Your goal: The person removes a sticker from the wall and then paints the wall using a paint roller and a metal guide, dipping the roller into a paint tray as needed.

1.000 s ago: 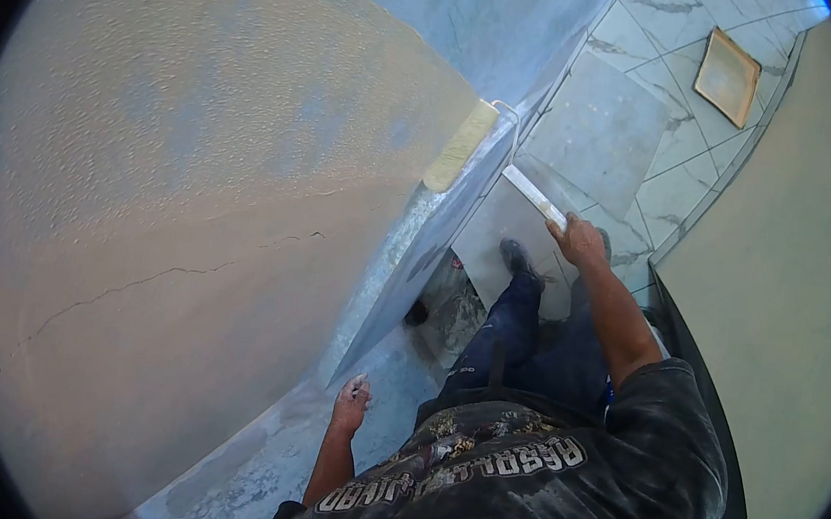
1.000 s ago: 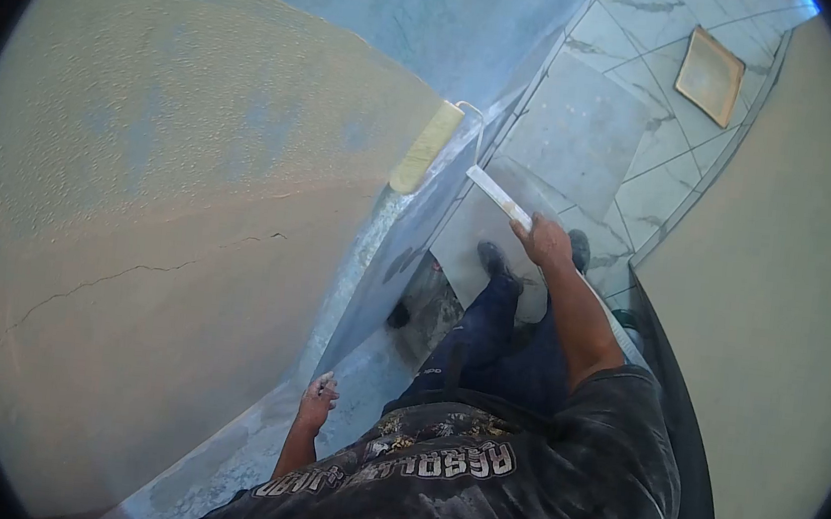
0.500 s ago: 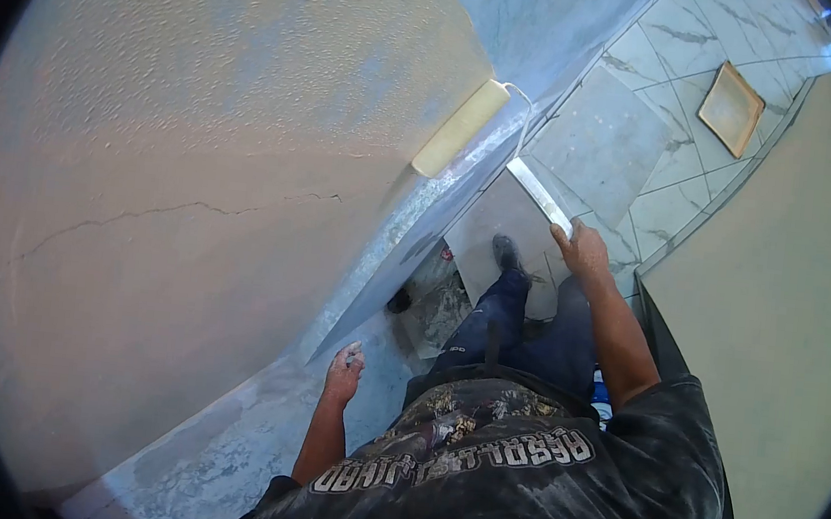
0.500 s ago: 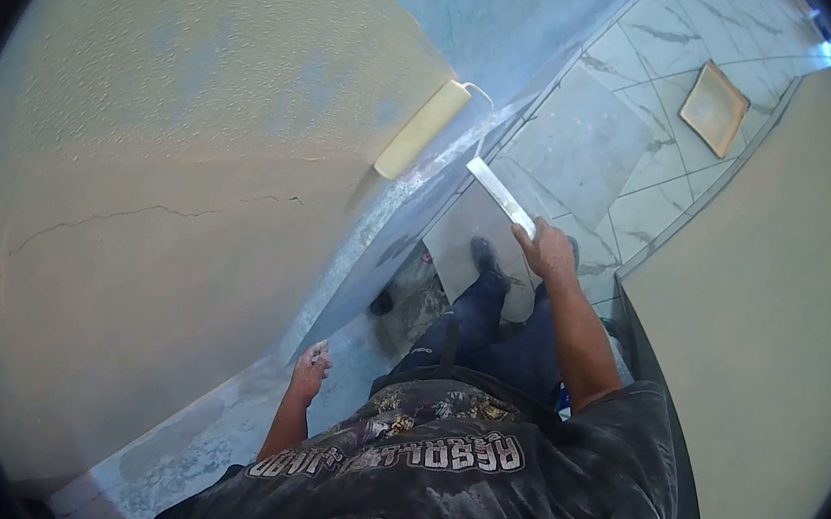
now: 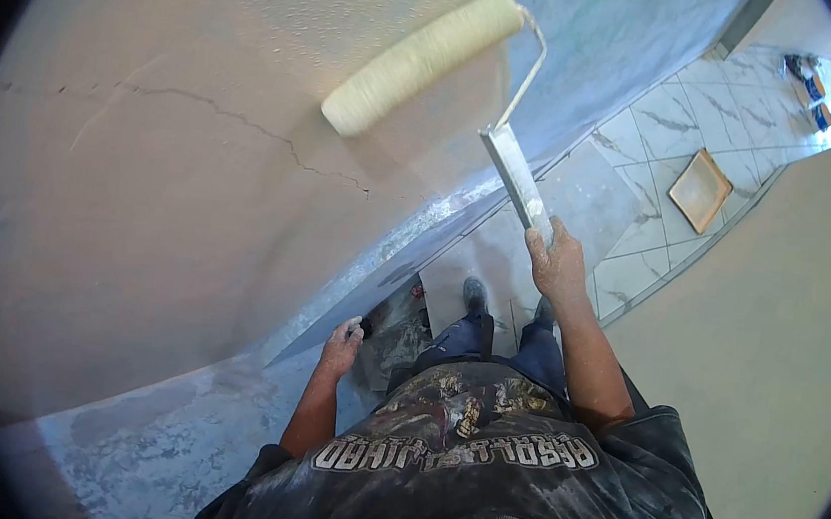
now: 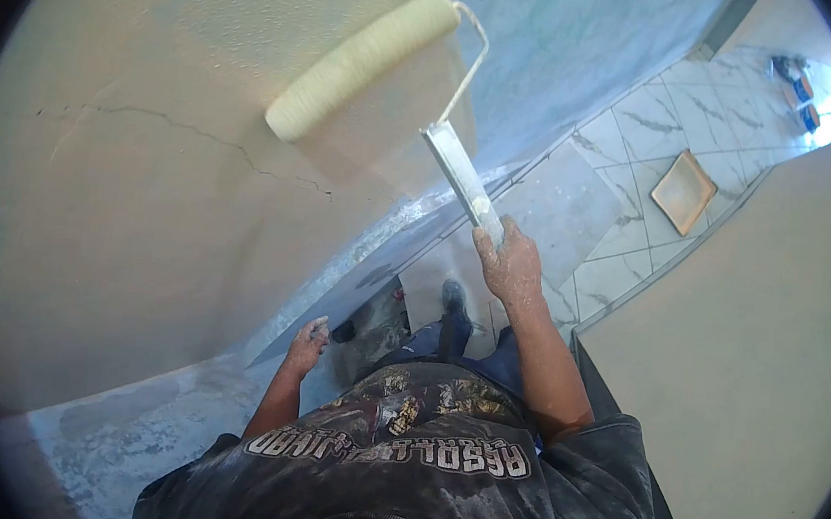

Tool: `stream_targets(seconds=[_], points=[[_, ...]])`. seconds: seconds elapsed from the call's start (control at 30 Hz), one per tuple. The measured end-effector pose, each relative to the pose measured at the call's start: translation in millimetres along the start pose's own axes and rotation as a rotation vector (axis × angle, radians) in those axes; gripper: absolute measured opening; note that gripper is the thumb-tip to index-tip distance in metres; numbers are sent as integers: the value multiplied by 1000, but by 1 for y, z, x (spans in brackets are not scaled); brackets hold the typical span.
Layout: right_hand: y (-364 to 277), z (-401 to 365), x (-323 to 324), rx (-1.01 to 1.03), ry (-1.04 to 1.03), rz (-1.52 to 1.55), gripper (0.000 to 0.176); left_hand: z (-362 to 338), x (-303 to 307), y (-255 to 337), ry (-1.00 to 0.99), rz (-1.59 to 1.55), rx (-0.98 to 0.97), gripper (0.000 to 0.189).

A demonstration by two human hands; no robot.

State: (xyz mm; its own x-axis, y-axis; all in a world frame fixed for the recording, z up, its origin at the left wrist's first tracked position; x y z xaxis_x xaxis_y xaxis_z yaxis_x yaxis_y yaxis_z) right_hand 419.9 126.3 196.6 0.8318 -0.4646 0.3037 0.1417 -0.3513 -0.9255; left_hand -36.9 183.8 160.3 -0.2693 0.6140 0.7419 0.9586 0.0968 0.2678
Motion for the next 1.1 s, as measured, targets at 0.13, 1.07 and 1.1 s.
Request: stream_targets(seconds=[0.13,1.07,1.1], points=[[-52,10,7,133,77,111,66,9,-4,-5,34,-56,-39,44],[152,-12,-71,-237,-154,-247,71,-23,4,-75,21,30,39,43],[162,-11,-75,-242,-161,-243,71,-28,6,-73,19,34,47,43]])
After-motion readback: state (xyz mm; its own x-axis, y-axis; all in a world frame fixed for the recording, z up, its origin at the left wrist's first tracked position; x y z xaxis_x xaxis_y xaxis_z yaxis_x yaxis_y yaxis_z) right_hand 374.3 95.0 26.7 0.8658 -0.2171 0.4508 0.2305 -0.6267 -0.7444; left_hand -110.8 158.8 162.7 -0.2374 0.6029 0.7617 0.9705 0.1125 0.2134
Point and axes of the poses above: each hand's wrist, its own z-axis towards the middle knuckle, its own x-axis out of the back of the hand, y = z × x, the point moved 1 cm from there along z, towards the middle knuckle, and after that the axes turned 14 degrees about z, right-handed, at the moved point
